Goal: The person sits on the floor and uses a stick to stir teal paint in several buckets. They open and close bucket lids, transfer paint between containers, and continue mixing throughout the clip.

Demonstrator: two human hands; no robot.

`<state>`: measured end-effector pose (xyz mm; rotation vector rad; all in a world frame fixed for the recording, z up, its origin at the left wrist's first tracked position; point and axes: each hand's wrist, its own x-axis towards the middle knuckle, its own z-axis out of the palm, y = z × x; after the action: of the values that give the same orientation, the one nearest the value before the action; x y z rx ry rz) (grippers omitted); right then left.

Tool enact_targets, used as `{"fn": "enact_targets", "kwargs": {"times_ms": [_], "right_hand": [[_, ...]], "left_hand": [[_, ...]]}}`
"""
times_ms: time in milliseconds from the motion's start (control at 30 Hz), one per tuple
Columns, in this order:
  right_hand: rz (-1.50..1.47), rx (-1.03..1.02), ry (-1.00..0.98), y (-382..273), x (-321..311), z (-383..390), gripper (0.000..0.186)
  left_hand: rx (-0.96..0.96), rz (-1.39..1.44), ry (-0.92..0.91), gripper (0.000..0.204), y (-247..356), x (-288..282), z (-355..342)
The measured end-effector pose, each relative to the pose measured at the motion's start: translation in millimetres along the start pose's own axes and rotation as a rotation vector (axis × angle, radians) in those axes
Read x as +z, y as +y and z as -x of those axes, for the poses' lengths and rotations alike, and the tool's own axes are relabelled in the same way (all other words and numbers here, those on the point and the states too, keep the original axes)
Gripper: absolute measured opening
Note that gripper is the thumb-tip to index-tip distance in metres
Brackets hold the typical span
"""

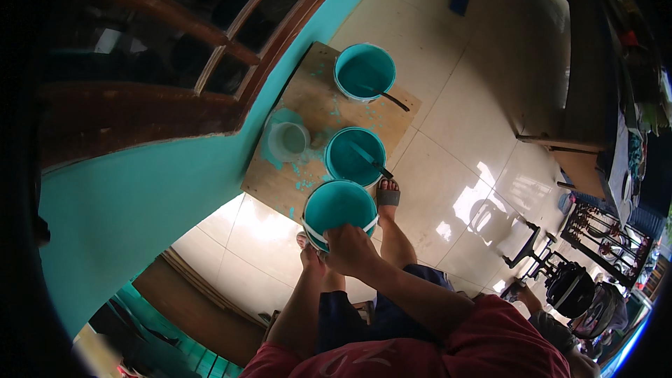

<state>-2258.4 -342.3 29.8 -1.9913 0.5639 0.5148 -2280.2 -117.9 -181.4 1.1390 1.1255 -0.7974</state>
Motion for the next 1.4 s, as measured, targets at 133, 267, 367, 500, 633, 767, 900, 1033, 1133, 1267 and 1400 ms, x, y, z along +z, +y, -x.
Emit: {"fn": "enact_targets", "kwargs": {"times_ms": [133, 267, 367, 500, 633, 767, 900, 1033, 1133, 1267, 1400], "right_hand": [[0.006, -0.011, 0.003, -2.2, 4.6, 1.3, 0.028], [0.0, 0.01, -0.059, -7.3, 11.4, -2.4, 0.026], [0.01, -0.05, -0.037, -14.8, 18.9, -4.8, 0.028], [0.05, -0.011, -0.157, -25.1, 36.7, -11.5, 0.027], [0.04, -0.052, -0.133, -35.4, 63.6, -27.3, 0.029], [0.048, -0.038, -0.123, -43.4, 91.3, -67.8, 0.032], [0.0, 0.058, -0.098, -41.9, 122.4, -113.2, 0.031], [0.026, 0.15, -0.088, -45.0, 155.1, -160.2, 0.031], [0.006, 0.198, -0.146, -51.0, 166.3, -187.2, 0.035], [-0.035, 0.172, -0.07, -56.4, 175.4, -210.4, 0.033], [-0.122, 0.137, -0.146, -57.8, 184.7, -224.8, 0.049]], "left_hand": [[-0.061, -0.008, 0.061, 0.028, 2.0, -1.1, -18.0], [-0.075, 0.069, 0.019, 0.033, 1.9, -3.8, -31.1], [-0.064, 0.053, 0.003, 0.042, 9.3, 2.9, -30.3], [-0.168, 0.207, -0.028, 0.051, 28.0, 12.1, -25.7], [-0.239, 0.278, -0.152, 0.052, 43.2, -7.8, -38.1], [-0.043, 0.17, -0.103, 0.042, 43.8, -36.5, -53.3], [-0.073, 0.112, -0.049, 0.037, 50.8, -59.2, -40.3], [-0.001, 0.168, -0.122, 0.049, 58.3, -65.8, -26.3], [-0.025, 0.136, -0.086, 0.053, 58.2, -69.7, -24.1], [-0.06, 0.144, -0.023, 0.049, 53.6, -70.3, -22.7], [-0.075, 0.05, -0.046, 0.041, 52.1, -60.1, -13.7]]}}
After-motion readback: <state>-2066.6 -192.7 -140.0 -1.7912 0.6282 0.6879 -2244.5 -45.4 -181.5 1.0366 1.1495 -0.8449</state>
